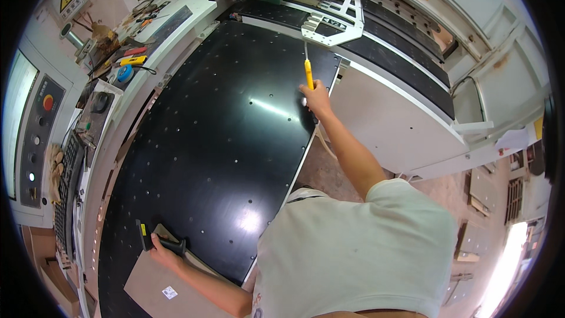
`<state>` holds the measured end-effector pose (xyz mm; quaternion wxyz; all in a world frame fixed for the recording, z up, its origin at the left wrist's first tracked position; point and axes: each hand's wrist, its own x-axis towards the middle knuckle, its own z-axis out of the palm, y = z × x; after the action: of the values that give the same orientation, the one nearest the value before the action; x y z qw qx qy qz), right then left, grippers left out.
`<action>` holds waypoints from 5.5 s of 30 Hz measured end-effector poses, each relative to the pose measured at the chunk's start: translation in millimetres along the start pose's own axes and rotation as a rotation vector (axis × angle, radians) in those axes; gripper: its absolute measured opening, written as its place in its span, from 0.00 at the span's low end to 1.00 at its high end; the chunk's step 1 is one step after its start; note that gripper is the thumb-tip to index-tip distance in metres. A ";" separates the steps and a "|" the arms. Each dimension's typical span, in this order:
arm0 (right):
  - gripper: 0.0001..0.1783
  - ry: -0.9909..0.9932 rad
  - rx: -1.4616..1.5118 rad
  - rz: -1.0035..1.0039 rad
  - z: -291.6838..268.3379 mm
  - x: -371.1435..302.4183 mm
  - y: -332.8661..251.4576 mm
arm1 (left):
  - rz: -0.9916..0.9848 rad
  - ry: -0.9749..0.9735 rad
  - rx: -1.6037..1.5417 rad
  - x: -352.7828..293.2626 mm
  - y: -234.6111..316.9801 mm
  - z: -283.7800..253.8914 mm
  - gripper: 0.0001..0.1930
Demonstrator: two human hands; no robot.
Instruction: The person repeatedly picks up flat wood panels from the floor, scans their barcodes with a handheld scanner, and places them on a large black worktable. The person also uses a yellow air blow gun to clear dust from the table surface between scans.
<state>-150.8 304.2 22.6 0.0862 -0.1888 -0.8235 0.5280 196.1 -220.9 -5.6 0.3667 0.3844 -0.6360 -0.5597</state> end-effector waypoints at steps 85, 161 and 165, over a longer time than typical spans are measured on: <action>0.35 0.125 -0.023 -0.078 -1.8 15.8 9.9 | -0.011 -0.043 0.000 -3.3 6.5 2.8 0.18; 0.36 -0.785 -0.527 -1.523 278.7 -25.2 -92.4 | -0.594 0.777 -0.269 -298.1 16.5 -81.4 0.22; 0.35 -0.831 -0.468 -1.567 246.4 -57.9 -79.8 | -0.444 0.821 -0.331 -294.2 13.8 -69.0 0.21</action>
<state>-199.5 45.1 -7.4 0.0760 0.6162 -0.7667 0.1635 385.1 15.1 4.7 0.5151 0.6358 -0.2444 -0.5203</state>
